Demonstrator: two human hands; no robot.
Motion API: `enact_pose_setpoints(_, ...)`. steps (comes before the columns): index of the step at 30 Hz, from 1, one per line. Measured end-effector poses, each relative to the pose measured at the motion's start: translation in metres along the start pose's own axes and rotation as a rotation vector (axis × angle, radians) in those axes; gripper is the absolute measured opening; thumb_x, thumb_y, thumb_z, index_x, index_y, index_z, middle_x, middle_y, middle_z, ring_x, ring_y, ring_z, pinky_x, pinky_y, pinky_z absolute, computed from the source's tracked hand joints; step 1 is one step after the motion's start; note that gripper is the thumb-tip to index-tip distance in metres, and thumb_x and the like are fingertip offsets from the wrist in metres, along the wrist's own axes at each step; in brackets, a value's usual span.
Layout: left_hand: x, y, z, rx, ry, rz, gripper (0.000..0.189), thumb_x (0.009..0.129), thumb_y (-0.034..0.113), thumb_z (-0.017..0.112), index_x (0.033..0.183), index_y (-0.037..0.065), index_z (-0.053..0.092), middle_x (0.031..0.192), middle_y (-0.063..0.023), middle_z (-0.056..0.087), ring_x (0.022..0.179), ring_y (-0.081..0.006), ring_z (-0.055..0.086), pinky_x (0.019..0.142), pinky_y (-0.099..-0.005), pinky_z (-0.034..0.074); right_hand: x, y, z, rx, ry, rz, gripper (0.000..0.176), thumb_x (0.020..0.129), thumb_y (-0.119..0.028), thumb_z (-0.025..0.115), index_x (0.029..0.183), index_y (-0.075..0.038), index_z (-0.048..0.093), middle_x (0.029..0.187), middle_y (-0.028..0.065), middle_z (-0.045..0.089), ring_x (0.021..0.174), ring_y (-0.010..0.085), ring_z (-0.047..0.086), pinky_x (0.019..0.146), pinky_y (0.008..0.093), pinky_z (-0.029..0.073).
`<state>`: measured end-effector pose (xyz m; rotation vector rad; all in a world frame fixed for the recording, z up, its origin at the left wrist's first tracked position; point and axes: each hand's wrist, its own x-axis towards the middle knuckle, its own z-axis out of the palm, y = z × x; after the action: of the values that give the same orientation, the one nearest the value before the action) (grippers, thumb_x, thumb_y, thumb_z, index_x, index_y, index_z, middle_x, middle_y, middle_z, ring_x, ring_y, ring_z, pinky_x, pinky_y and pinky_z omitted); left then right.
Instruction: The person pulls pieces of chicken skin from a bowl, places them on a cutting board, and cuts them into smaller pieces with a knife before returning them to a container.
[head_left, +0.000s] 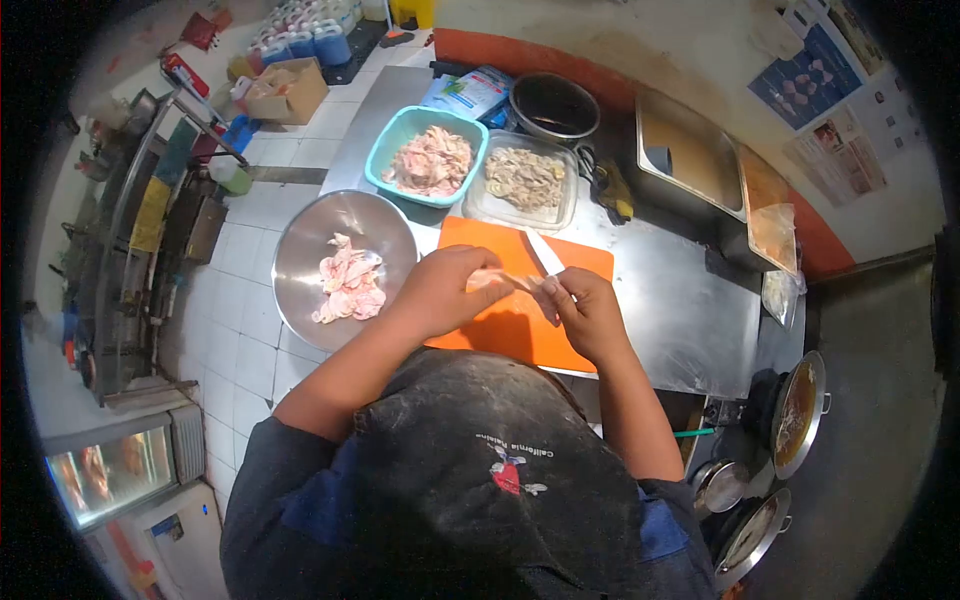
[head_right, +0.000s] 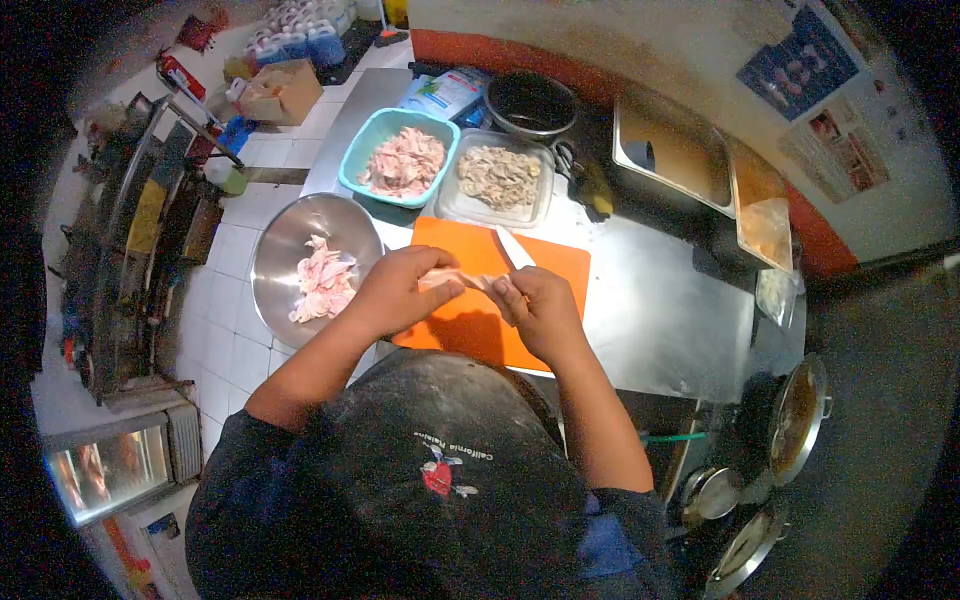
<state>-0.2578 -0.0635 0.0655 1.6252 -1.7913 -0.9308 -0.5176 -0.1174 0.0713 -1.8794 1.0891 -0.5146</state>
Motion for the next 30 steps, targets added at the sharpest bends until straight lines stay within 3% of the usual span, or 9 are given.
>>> enact_pose_setpoints(4, 0.011, 0.013, 0.030, -0.116, 0.110, 0.399, 0.031, 0.096, 0.020, 0.083, 0.120, 0.003, 0.073, 0.106, -0.0156, 0.079, 0.104, -0.0327, 0.076, 0.095, -0.0401, 0.057, -0.003, -0.002, -0.003, -0.019, -0.037, 0.010, 0.033, 0.110, -0.025, 0.071, 0.092, 0.003, 0.072, 0.081, 0.0100, 0.075, 0.080, 0.0176, 0.077, 0.072, 0.0334, 0.060)
enact_pose_setpoints(6, 0.018, 0.010, 0.041, -0.173, 0.013, 0.458, 0.036, 0.094, 0.017, 0.083, 0.124, 0.003, 0.071, 0.110, -0.0165, 0.078, 0.106, -0.0322, 0.076, 0.097, -0.0399, 0.057, -0.007, -0.019, -0.009, 0.294, -0.148, 0.353, 0.030, 0.109, -0.023, 0.072, 0.094, 0.002, 0.072, 0.080, 0.0088, 0.075, 0.084, 0.0185, 0.076, 0.072, 0.0342, 0.058)
enact_pose_setpoints(11, 0.023, 0.011, 0.056, -0.569, -0.278, -0.036, 0.012, 0.104, 0.009, 0.069, 0.113, 0.002, 0.065, 0.101, -0.0064, 0.071, 0.096, -0.0176, 0.072, 0.088, -0.0356, 0.057, -0.021, 0.022, -0.014, 0.340, -0.132, 0.171, 0.018, 0.109, -0.017, 0.070, 0.106, 0.000, 0.072, 0.093, 0.0057, 0.076, 0.087, 0.0125, 0.071, 0.078, 0.0302, 0.056)
enact_pose_setpoints(13, 0.025, 0.003, 0.064, -0.488, -0.185, 0.078, 0.009, 0.107, 0.010, 0.068, 0.112, 0.003, 0.064, 0.098, -0.0039, 0.068, 0.091, -0.0147, 0.069, 0.084, -0.0340, 0.057, -0.026, 0.039, -0.013, 0.364, -0.076, 0.054, 0.018, 0.107, -0.015, 0.072, 0.111, 0.002, 0.072, 0.096, 0.0077, 0.077, 0.093, 0.0138, 0.073, 0.082, 0.0321, 0.057)
enact_pose_setpoints(15, 0.024, -0.001, 0.063, -0.408, -0.089, 0.191, 0.008, 0.109, 0.011, 0.066, 0.111, 0.004, 0.063, 0.095, -0.0015, 0.065, 0.086, -0.0119, 0.067, 0.080, -0.0325, 0.057, -0.029, 0.048, -0.016, 0.589, 0.001, 0.273, 0.018, 0.106, -0.013, 0.073, 0.119, 0.000, 0.069, 0.110, 0.0074, 0.075, 0.106, 0.0145, 0.073, 0.099, 0.0326, 0.058)
enact_pose_setpoints(20, 0.017, 0.012, 0.045, -0.653, -0.123, -0.104, 0.014, 0.111, 0.018, 0.068, 0.114, 0.004, 0.064, 0.096, -0.0015, 0.066, 0.087, -0.0073, 0.060, 0.078, -0.0271, 0.050, -0.031, 0.064, -0.003, 0.883, 0.215, 0.348, 0.020, 0.104, -0.007, 0.074, 0.121, -0.001, 0.066, 0.111, 0.0088, 0.074, 0.098, 0.0172, 0.073, 0.096, 0.0363, 0.061)
enact_pose_setpoints(24, 0.023, -0.009, 0.050, -0.493, 0.026, 0.091, 0.017, 0.111, 0.019, 0.068, 0.113, 0.004, 0.061, 0.096, 0.0003, 0.063, 0.082, -0.0076, 0.056, 0.075, -0.0273, 0.048, -0.033, 0.082, 0.002, 0.983, 0.271, 0.380, 0.016, 0.104, -0.007, 0.075, 0.108, -0.006, 0.060, 0.103, 0.0070, 0.070, 0.090, 0.0166, 0.071, 0.091, 0.0355, 0.062)
enact_pose_setpoints(28, 0.025, 0.006, 0.029, -0.524, -0.060, -0.093, 0.017, 0.110, 0.021, 0.069, 0.113, 0.006, 0.060, 0.089, -0.0004, 0.059, 0.079, -0.0091, 0.053, 0.071, -0.0299, 0.047, -0.030, 0.088, -0.003, 0.916, 0.387, 0.320, 0.020, 0.105, -0.007, 0.075, 0.100, -0.009, 0.055, 0.100, 0.0055, 0.068, 0.089, 0.0165, 0.071, 0.088, 0.0333, 0.061)
enact_pose_setpoints(30, 0.024, 0.012, 0.022, -0.494, -0.136, -0.153, 0.018, 0.110, 0.021, 0.069, 0.114, 0.006, 0.061, 0.086, -0.0012, 0.058, 0.079, -0.0095, 0.053, 0.071, -0.0308, 0.047, -0.031, 0.095, -0.006, 0.398, 0.282, 0.410, 0.023, 0.101, -0.008, 0.077, 0.112, -0.006, 0.057, 0.105, 0.0073, 0.069, 0.093, 0.0199, 0.071, 0.088, 0.0364, 0.060)
